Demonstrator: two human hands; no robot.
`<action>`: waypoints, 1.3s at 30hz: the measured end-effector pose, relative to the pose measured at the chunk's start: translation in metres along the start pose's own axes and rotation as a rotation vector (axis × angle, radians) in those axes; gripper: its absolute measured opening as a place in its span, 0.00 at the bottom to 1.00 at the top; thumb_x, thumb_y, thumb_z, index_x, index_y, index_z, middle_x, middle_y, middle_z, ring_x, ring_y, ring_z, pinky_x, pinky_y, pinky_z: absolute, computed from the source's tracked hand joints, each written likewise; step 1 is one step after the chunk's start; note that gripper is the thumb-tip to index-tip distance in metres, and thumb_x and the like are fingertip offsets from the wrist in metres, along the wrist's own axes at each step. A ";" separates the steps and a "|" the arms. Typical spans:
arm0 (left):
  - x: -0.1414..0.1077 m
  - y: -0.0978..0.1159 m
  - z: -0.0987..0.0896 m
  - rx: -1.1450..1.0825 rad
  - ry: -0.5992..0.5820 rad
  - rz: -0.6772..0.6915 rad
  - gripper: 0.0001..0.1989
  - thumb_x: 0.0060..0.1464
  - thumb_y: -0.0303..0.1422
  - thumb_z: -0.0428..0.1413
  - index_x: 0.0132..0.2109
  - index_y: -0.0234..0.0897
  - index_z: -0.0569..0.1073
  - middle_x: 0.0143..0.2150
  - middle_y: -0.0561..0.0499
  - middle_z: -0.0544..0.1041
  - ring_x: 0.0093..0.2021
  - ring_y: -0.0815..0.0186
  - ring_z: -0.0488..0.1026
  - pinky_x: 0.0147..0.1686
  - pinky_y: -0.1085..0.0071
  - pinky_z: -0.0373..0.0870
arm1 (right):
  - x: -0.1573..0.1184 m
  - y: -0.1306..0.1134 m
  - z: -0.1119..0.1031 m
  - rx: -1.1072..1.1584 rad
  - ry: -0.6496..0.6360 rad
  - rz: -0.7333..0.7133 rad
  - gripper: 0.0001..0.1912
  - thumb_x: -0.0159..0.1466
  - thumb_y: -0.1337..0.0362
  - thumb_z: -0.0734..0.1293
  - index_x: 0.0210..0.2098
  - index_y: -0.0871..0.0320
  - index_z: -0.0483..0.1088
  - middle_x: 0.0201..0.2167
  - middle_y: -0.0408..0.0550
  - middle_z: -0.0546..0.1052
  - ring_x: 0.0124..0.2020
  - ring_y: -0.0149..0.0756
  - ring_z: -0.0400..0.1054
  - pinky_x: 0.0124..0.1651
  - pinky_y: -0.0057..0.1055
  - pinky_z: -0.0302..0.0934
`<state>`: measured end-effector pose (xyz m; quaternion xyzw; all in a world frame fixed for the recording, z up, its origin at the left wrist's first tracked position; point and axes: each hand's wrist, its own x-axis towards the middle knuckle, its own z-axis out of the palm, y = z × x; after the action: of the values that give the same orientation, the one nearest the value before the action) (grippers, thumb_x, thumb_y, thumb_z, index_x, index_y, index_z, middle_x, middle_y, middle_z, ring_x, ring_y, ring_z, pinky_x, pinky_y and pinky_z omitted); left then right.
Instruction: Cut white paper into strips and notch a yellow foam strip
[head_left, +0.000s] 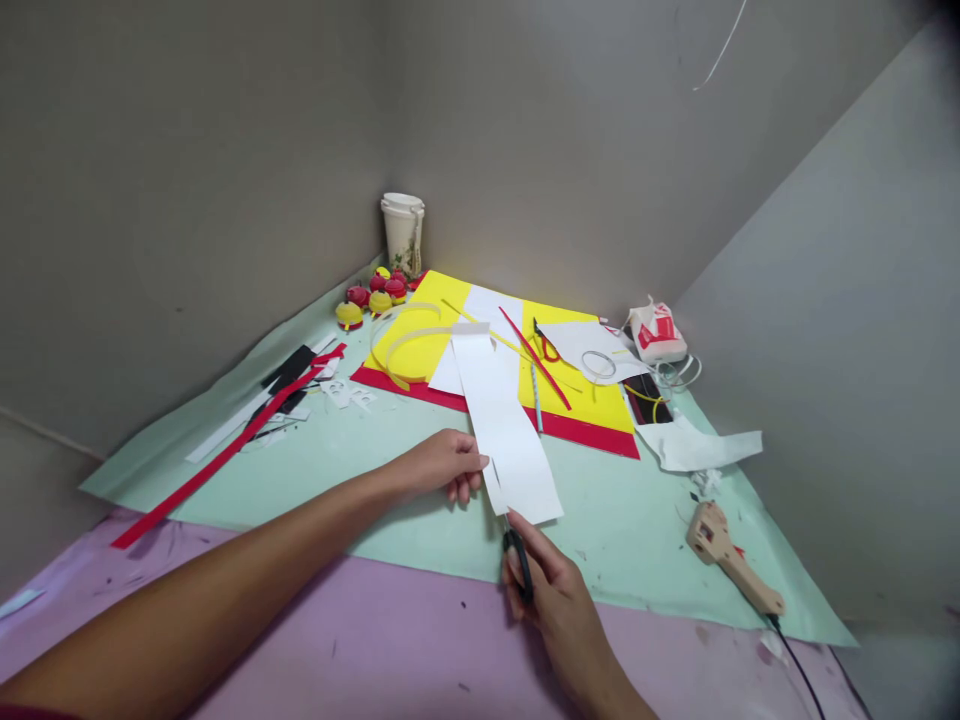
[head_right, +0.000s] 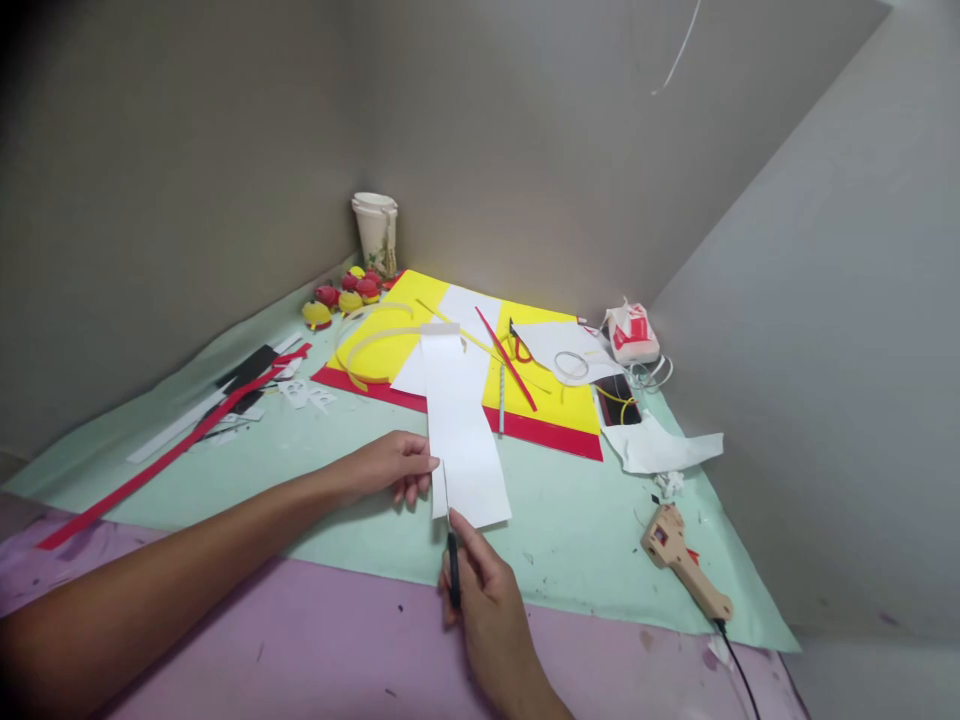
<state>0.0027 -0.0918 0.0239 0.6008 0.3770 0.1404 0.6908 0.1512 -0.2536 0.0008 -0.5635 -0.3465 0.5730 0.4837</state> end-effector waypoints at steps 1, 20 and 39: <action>0.000 0.000 0.000 0.001 -0.002 0.002 0.12 0.50 0.38 0.56 0.29 0.32 0.68 0.23 0.52 0.73 0.19 0.72 0.70 0.18 0.77 0.62 | 0.000 0.001 0.000 0.004 -0.002 -0.002 0.29 0.63 0.53 0.65 0.61 0.58 0.64 0.22 0.37 0.64 0.18 0.25 0.54 0.23 0.26 0.50; -0.001 0.001 -0.001 0.035 -0.029 0.005 0.12 0.53 0.38 0.54 0.29 0.33 0.68 0.24 0.52 0.73 0.19 0.72 0.69 0.19 0.76 0.63 | -0.001 -0.005 0.001 0.027 0.027 0.060 0.29 0.62 0.54 0.67 0.60 0.57 0.66 0.23 0.39 0.67 0.18 0.26 0.56 0.24 0.26 0.52; 0.002 -0.002 -0.001 0.001 -0.033 -0.014 0.13 0.51 0.40 0.56 0.30 0.33 0.69 0.23 0.51 0.74 0.19 0.71 0.71 0.18 0.77 0.62 | -0.002 0.000 0.000 0.012 0.007 0.020 0.28 0.64 0.54 0.65 0.61 0.58 0.64 0.23 0.38 0.65 0.20 0.26 0.55 0.26 0.27 0.53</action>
<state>0.0028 -0.0904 0.0218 0.6008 0.3697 0.1257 0.6975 0.1510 -0.2557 0.0019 -0.5661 -0.3359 0.5780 0.4824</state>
